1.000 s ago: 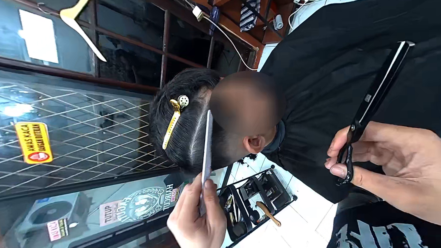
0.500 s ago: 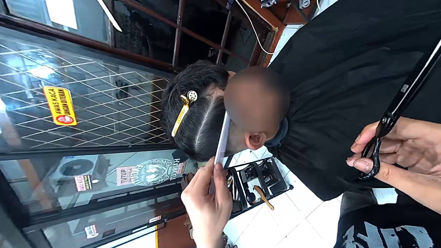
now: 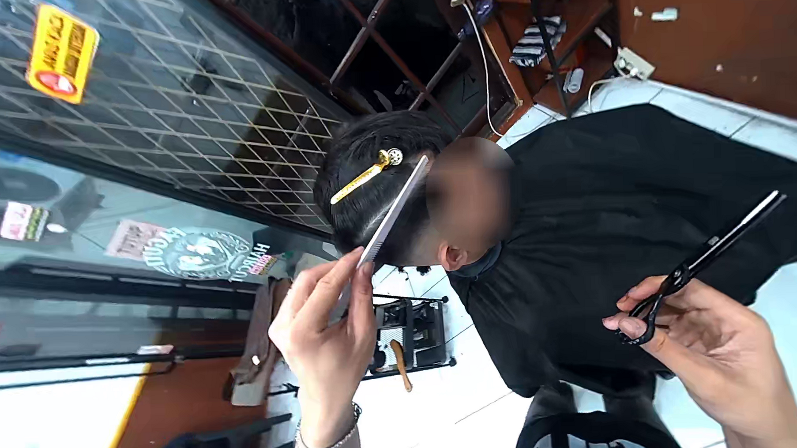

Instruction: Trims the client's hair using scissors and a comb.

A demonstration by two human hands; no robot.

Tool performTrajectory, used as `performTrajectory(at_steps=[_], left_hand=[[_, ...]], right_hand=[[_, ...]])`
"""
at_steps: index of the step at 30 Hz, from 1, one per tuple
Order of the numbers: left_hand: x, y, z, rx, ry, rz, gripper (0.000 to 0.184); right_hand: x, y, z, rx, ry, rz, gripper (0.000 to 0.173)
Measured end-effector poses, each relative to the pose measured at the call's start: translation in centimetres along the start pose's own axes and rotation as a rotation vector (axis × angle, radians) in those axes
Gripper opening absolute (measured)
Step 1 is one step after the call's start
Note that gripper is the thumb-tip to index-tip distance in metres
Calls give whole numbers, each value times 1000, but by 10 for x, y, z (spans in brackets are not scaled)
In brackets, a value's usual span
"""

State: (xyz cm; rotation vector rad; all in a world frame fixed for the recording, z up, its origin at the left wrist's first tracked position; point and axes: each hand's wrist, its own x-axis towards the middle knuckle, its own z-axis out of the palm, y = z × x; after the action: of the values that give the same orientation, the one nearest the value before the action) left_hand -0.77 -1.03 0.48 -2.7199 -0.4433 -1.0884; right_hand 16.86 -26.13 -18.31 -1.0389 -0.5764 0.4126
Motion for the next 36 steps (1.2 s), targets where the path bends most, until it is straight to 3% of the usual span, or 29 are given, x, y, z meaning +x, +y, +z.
performTrajectory(at_steps=[10,16,22,30,36], left_hand=[[1,13,17,166,-25,-55,20],[-6,21,28,159,-161,-12,21],[8,14,0,167,-50,17,17],[-9,13,24,189,-188,76,18],[0,11,5,203,-111,78,18]], right_hand=[[0,2,-18,47,-11,-9,29],[-3,3,-22,11,11,30,29],[-1,5,-25,-33,22,52,30],[1,19,-17,-64,-18,56,35],[13,22,-15,-44,2,-16,38]])
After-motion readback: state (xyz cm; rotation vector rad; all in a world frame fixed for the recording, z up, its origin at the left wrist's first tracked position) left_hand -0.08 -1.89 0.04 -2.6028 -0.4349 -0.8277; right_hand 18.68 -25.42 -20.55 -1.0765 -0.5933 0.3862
